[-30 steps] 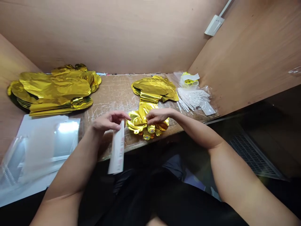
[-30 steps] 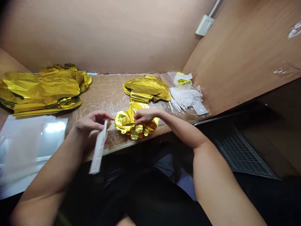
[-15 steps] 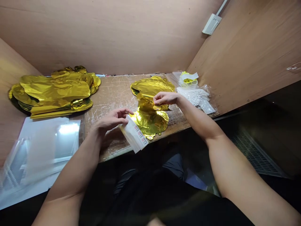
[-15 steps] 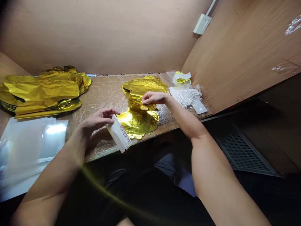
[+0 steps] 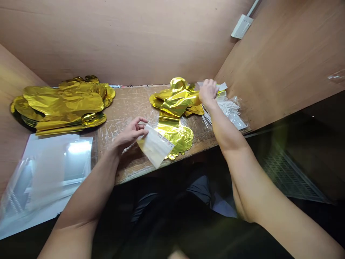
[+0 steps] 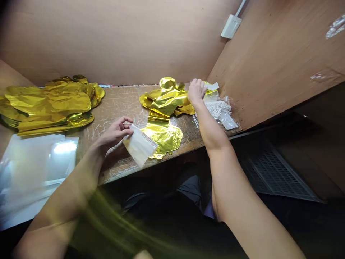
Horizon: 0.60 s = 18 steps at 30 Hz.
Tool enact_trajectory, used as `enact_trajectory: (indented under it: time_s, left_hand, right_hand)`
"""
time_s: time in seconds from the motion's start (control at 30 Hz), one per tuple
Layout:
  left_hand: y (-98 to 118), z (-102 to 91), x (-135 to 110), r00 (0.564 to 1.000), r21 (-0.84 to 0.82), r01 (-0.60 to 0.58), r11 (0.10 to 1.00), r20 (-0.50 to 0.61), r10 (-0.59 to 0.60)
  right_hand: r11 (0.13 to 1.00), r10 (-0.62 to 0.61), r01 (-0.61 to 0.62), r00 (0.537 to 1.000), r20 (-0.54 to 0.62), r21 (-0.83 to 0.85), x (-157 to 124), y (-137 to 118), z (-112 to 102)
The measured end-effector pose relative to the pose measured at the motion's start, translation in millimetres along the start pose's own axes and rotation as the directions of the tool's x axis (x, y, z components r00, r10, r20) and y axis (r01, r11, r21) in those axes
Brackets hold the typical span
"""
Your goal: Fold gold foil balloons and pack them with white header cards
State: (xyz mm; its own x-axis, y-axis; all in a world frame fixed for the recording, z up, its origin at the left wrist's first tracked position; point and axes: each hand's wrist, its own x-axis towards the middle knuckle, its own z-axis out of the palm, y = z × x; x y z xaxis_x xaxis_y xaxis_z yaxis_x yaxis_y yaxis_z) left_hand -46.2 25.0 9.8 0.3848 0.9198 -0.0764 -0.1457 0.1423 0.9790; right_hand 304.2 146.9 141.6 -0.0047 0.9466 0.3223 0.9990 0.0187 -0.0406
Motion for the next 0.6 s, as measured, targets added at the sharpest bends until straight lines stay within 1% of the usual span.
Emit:
enact_trajectory:
  time_s: [0.07, 0.1, 0.13, 0.17, 0.2, 0.23, 0.27, 0.3, 0.33, 0.37, 0.4, 0.47, 0.53, 0.6]
  left_hand:
    - [-1, 5.4, 4, 0.993, 0.029, -0.066, 0.997, -0.094, 0.069]
    - [-1, 8.0, 5, 0.988, 0.046, -0.093, 0.995, -0.123, 0.098]
    - [-1, 10.4, 6, 0.981, 0.058, -0.116, 0.992, -0.149, 0.123]
    - [-1, 12.9, 6, 0.975, 0.066, -0.132, 0.989, -0.171, 0.142]
    - [-1, 15.3, 6, 0.97, 0.073, -0.139, 0.988, -0.188, 0.151]
    - [-1, 17.8, 6, 0.968, 0.079, -0.136, 0.988, -0.2, 0.15]
    - [-1, 20.5, 5, 0.968, 0.087, -0.125, 0.988, -0.206, 0.141]
    - [-2, 23.2, 3, 0.969, 0.103, -0.112, 0.988, -0.209, 0.132]
    - [-3, 26.1, 2, 0.97, 0.13, -0.098, 0.987, -0.211, 0.124]
    - [-4, 29.1, 1, 0.97, 0.166, -0.084, 0.982, -0.213, 0.119]
    - [-6, 32.1, 0, 0.97, 0.204, -0.071, 0.976, -0.216, 0.115]
    - [-9, 38.0, -2, 0.972, 0.259, -0.038, 0.965, -0.216, 0.096]
    - [-12, 42.9, -3, 0.977, 0.269, -0.011, 0.963, -0.204, 0.069]
    - [-14, 46.5, -4, 0.979, 0.257, -0.019, 0.966, -0.19, 0.069]
  right_hand:
    - [0.995, 0.019, -0.017, 1.0, -0.014, 0.102, -14, -6, 6]
    - [0.985, -0.018, 0.014, 1.0, 0.024, 0.174, -29, -14, 15]
    - [0.962, -0.091, 0.064, 0.992, 0.087, 0.267, -48, -24, 25]
    - [0.921, -0.198, 0.124, 0.965, 0.17, 0.369, -70, -35, 36]
    - [0.799, -0.355, 0.144, 0.897, 0.265, 0.584, -94, -46, 48]
    - [0.648, -0.465, 0.097, 0.836, 0.291, 0.755, -116, -57, 58]
    - [0.519, -0.509, 0.033, 0.815, 0.277, 0.854, -136, -66, 66]
    - [0.41, -0.529, -0.025, 0.807, 0.26, 0.912, -153, -73, 71]
    - [0.35, -0.525, -0.064, 0.813, 0.252, 0.935, -166, -78, 75]
    - [0.335, -0.514, -0.082, 0.819, 0.254, 0.939, -175, -81, 76]
    - [0.349, -0.501, -0.082, 0.825, 0.26, 0.933, -180, -83, 76]
    - [0.411, -0.472, -0.03, 0.848, 0.241, 0.911, -185, -82, 74]
    - [0.453, -0.437, 0.067, 0.886, 0.155, 0.889, -188, -81, 74]
    - [0.474, -0.431, 0.176, 0.901, 0.053, 0.863, -191, -81, 76]
